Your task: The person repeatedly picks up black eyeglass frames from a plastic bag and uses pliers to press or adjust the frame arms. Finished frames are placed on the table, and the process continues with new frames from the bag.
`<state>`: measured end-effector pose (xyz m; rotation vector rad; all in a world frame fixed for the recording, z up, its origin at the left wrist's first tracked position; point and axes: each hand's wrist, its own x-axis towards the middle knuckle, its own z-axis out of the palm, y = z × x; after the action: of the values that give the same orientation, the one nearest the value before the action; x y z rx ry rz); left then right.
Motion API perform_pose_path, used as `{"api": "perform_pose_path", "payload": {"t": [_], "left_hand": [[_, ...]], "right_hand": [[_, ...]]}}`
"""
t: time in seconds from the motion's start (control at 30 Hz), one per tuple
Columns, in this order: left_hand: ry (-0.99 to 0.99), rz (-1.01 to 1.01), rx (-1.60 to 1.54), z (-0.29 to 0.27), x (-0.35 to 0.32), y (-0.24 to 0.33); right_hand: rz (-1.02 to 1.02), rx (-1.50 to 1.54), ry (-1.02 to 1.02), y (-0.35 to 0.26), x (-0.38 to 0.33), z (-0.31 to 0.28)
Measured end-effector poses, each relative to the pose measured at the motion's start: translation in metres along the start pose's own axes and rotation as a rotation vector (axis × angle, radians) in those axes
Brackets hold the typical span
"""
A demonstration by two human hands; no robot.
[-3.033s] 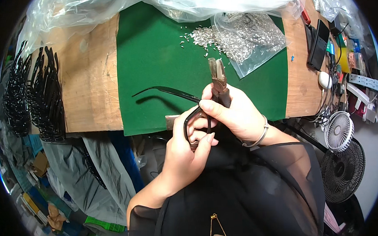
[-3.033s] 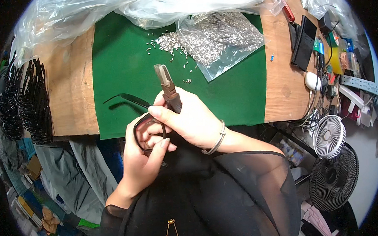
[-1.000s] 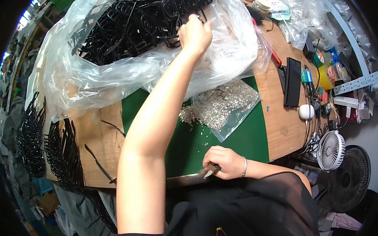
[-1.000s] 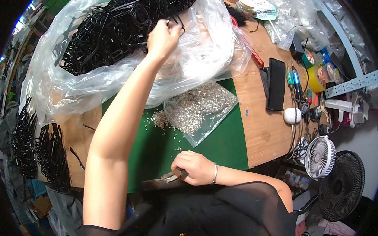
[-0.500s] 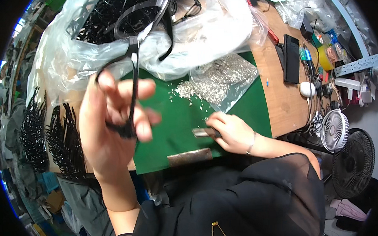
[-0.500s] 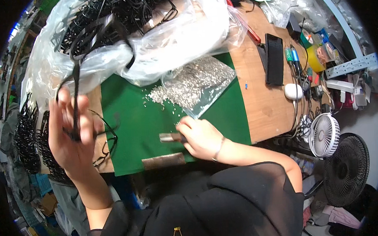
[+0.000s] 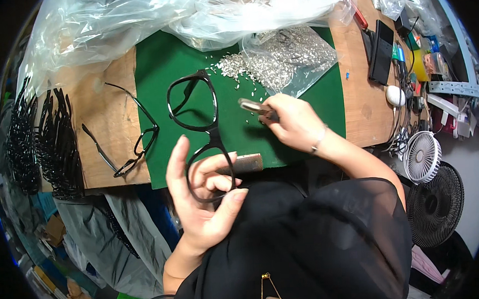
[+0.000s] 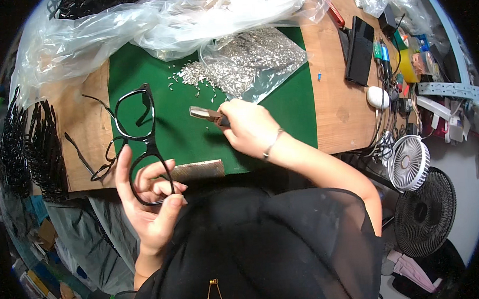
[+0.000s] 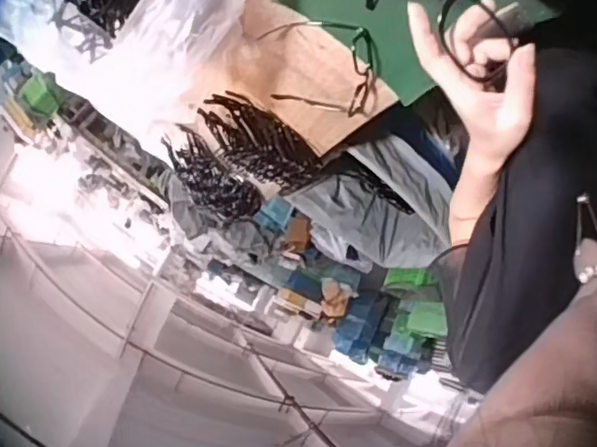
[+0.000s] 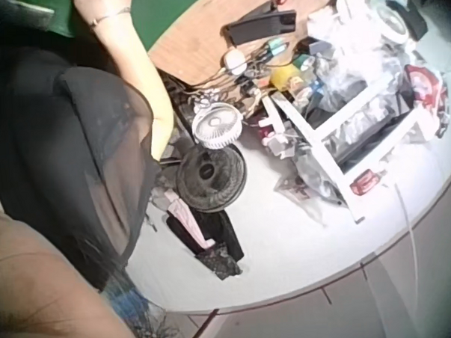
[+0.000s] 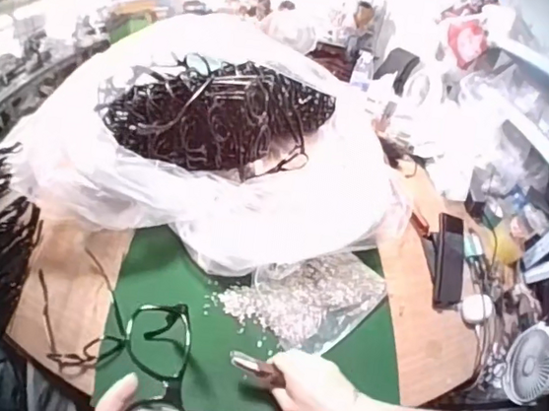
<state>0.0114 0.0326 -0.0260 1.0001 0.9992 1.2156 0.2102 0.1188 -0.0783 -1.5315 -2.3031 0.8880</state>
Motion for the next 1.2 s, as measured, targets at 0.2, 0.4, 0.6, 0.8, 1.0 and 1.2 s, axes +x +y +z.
{"api": "perform_pose_path", "payload": {"t": [0.2,0.4,0.6,0.8,1.0,1.2], "left_hand": [[-0.116,0.089,-0.222,-0.013,0.001,0.001],[-0.155,0.131,0.06,-0.006,0.005,-0.002],[-0.025,0.095,0.184,0.009,0.011,-0.012],[0.065,0.115,0.339,0.028,0.01,-0.019],[0.089,0.184,0.333,0.035,0.008,-0.024],[-0.036,0.029,0.211,0.022,0.012,-0.008]], "right_hand": [[-0.021,-0.03,0.131,0.004,0.012,0.02],[-0.05,-0.186,0.016,0.001,0.017,0.019],[0.185,0.5,-0.11,-0.048,-0.014,-0.03],[0.067,0.814,0.025,-0.06,-0.04,-0.018],[0.362,1.35,-0.09,-0.067,-0.041,-0.025],[0.364,1.297,-0.347,-0.063,-0.035,-0.027]]}}
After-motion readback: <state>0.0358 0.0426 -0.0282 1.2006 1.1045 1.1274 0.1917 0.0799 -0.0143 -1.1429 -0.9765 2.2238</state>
